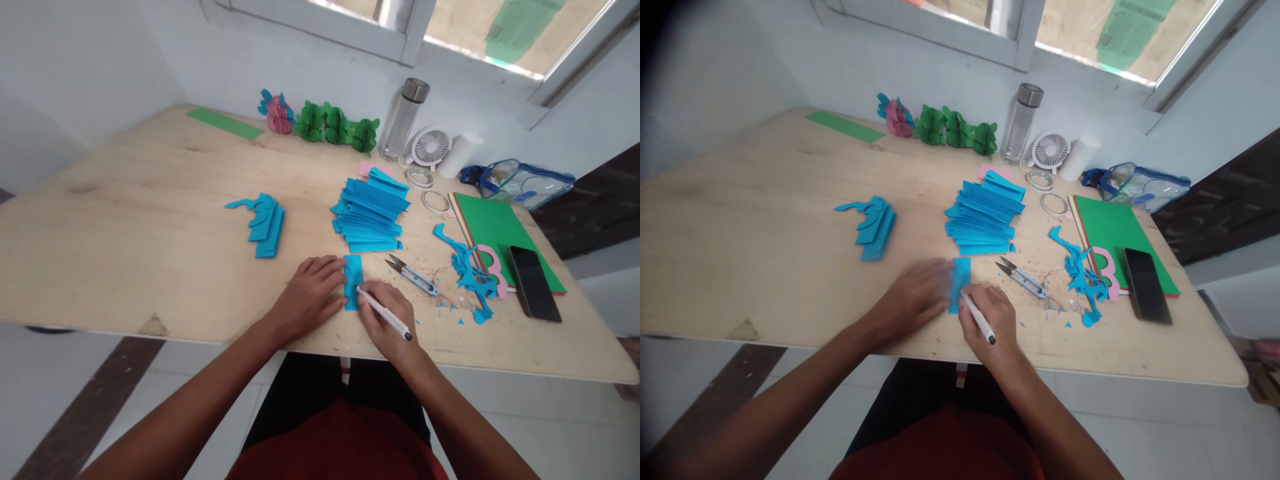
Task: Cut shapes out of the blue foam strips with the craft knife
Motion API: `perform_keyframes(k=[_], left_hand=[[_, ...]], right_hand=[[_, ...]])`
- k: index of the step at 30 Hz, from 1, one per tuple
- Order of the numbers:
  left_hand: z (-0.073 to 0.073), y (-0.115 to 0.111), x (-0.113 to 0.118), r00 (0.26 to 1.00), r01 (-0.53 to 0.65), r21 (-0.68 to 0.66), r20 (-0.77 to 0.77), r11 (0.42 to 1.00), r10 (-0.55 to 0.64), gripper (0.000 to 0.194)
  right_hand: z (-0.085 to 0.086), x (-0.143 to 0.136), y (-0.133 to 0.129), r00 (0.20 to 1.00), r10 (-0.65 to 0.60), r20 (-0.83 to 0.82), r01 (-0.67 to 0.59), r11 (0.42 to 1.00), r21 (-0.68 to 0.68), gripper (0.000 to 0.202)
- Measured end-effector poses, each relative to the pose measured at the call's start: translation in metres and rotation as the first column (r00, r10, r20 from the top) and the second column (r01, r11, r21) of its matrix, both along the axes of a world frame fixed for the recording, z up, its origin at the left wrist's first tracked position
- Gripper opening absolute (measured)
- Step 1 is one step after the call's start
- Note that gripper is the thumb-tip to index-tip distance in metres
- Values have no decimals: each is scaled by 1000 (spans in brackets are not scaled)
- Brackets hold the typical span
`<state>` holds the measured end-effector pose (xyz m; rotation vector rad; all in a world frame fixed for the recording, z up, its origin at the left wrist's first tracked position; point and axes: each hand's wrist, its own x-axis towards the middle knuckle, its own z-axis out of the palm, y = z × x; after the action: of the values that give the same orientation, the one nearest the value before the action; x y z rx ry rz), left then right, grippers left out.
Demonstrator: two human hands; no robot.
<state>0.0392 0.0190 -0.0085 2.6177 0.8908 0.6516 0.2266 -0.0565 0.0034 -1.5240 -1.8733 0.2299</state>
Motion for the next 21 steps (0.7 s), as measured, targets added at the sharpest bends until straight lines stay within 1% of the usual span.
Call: perform_keyframes(k=[5,9,12,15,18,21], left_hand=[[4,1,1,999,7,5,-37,1000,-7,25],[5,2,1,999,12,-3,-40,1000,-12,25],[3,1,0,1000,2,-9,-9,1000,-2,28],[0,1,0,1000,-6,-20,19,1000,6,30],[-1,1,0,1000,-1,-32,18,999,2,30],[-1,1,0,1000,-1,-50,16,999,2,31]], right_hand=[[-1,0,0,1000,-11,-10,11,1000,0,13],[3,-1,0,999,-19,-47,16,998,-52,14],[5,0,0,985,-48,-167,25,990,-137,12],[5,1,3,941,-96,-326,24,975,-219,10],[6,-1,7,885,-128,-448,9,966,-258,10],[7,-5,11,847,-146,-511,1,962,-274,11]])
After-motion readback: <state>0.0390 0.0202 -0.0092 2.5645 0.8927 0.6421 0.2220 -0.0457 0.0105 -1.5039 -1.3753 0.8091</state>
